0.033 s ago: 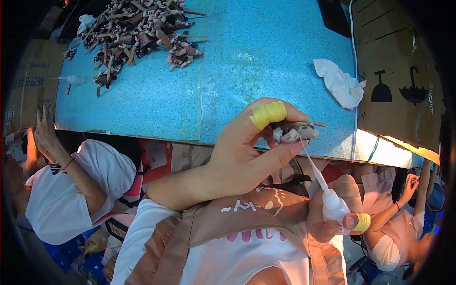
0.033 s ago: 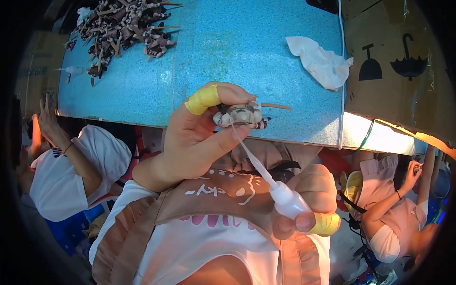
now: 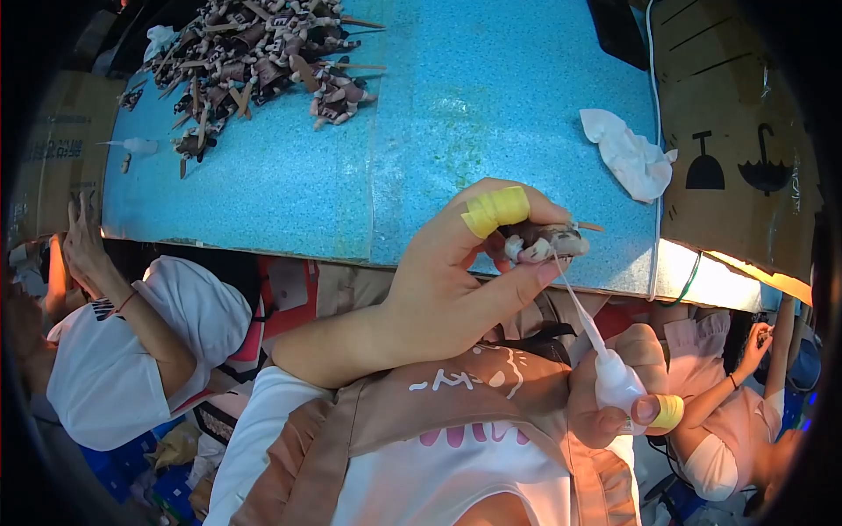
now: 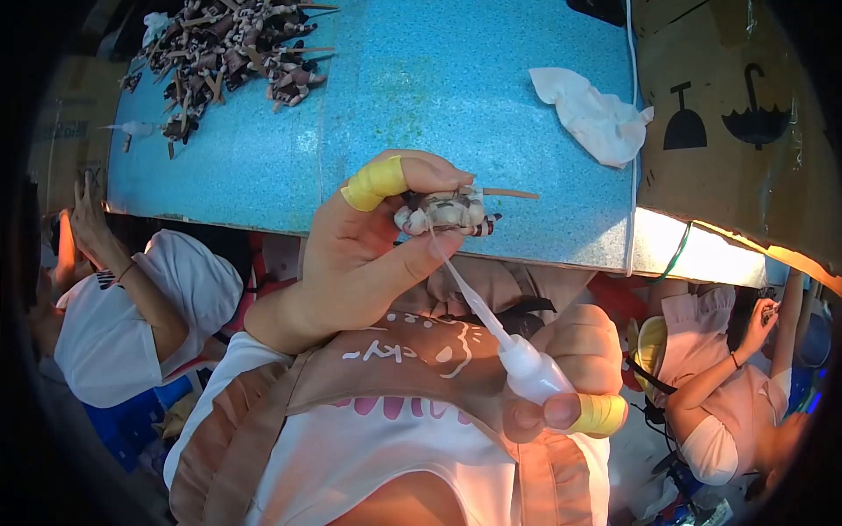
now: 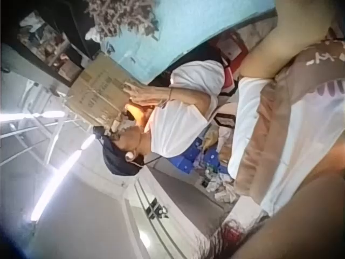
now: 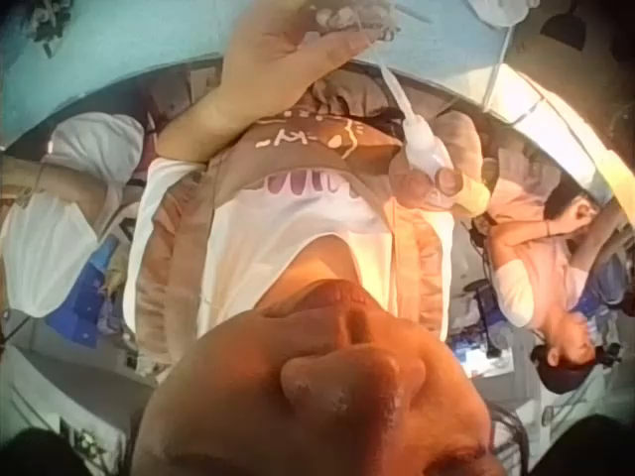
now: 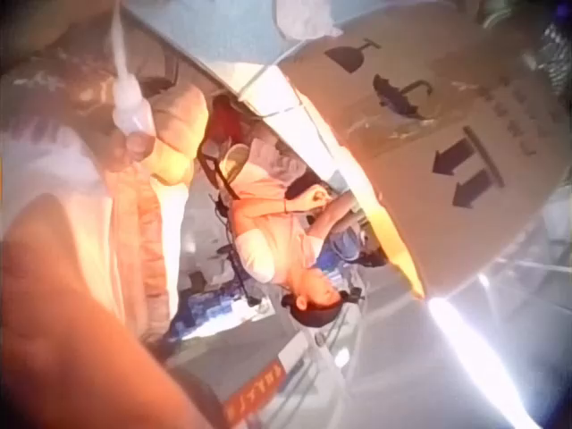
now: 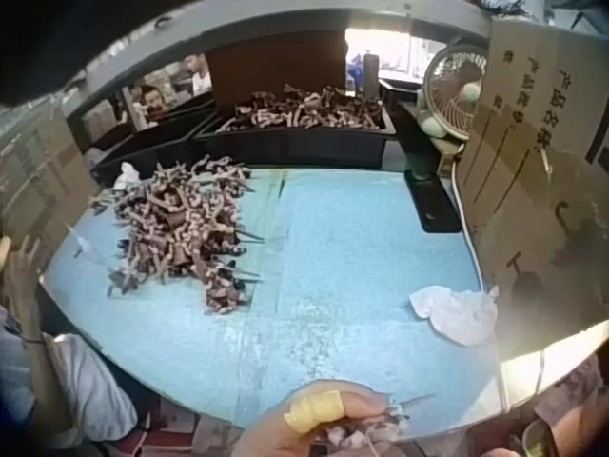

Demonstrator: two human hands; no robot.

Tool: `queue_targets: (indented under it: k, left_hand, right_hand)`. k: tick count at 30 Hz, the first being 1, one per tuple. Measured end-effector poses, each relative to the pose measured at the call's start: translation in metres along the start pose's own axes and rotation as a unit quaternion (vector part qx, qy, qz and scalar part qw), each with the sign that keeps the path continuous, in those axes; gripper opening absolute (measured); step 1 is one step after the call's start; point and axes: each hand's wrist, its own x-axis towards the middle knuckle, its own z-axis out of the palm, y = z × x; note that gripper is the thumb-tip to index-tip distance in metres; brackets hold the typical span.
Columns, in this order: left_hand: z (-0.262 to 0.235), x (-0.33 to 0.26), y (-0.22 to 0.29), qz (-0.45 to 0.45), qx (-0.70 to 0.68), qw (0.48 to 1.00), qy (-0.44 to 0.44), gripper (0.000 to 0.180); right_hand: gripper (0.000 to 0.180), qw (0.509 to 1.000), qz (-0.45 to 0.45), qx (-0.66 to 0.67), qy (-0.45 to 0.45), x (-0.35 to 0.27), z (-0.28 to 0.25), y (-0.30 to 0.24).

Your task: The person assembles toy figurines by picking up parts, applying glue from a squeeze bottle, attaching the pieces together by hand, and wiping away excess glue with a cloth.

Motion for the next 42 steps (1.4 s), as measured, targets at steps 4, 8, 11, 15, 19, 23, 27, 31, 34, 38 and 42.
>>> queue_targets:
  k: [4, 8, 11, 15, 19, 23, 27, 31, 34, 38, 42]
  left_hand:
    - [-0.001, 0.000, 0.000, -0.001, 0.001, 1.000, 0.002, 0.033]
    - [-0.003, 0.000, 0.002, -0.011, 0.011, 1.000, -0.001, 0.034]
    - [-0.002, 0.000, 0.002, -0.005, 0.020, 1.000, -0.002, 0.035]
    - [0.002, 0.001, -0.006, 0.033, 0.025, 0.998, 0.054, 0.030]
    - [0.000, 0.001, -0.004, 0.033, 0.029, 0.998, 0.050, 0.030]
    - [-0.004, 0.001, 0.003, -0.018, 0.018, 1.000, 0.002, 0.035]
    - [-0.001, 0.001, -0.008, 0.033, 0.032, 0.998, 0.046, 0.031]
    - [0.000, 0.000, -0.010, 0.033, 0.025, 0.998, 0.050, 0.031]
    - [0.000, 0.000, -0.010, 0.037, 0.033, 0.998, 0.044, 0.031]
    - [-0.003, 0.001, 0.000, 0.007, 0.038, 0.999, 0.013, 0.032]
    - [-0.003, -0.004, -0.001, -0.025, -0.019, 0.999, 0.017, 0.032]
  right_hand:
    - [0.023, 0.999, -0.002, -0.013, 0.036, -0.001, 0.007, -0.002]
    - [0.020, 0.999, 0.000, -0.028, 0.035, 0.001, 0.008, -0.004]
    - [0.019, 0.999, 0.006, -0.035, 0.030, 0.003, 0.009, -0.006]
    - [0.018, 0.998, 0.015, -0.037, 0.042, 0.003, 0.013, -0.005]
    - [0.017, 0.999, 0.010, -0.037, 0.035, 0.003, 0.013, -0.005]
    - [0.018, 0.999, 0.016, -0.038, 0.023, 0.004, 0.011, -0.006]
    - [0.017, 0.999, 0.015, -0.035, -0.001, 0.004, 0.009, -0.005]
    - [0.016, 0.999, 0.019, -0.034, 0.024, 0.004, 0.010, -0.007]
    - [0.016, 0.998, 0.027, -0.046, 0.026, 0.004, 0.010, -0.007]
    - [0.017, 0.998, 0.031, -0.048, 0.023, 0.002, 0.009, -0.006]
    - [0.018, 0.999, 0.036, -0.039, 0.004, 0.003, 0.007, -0.008]
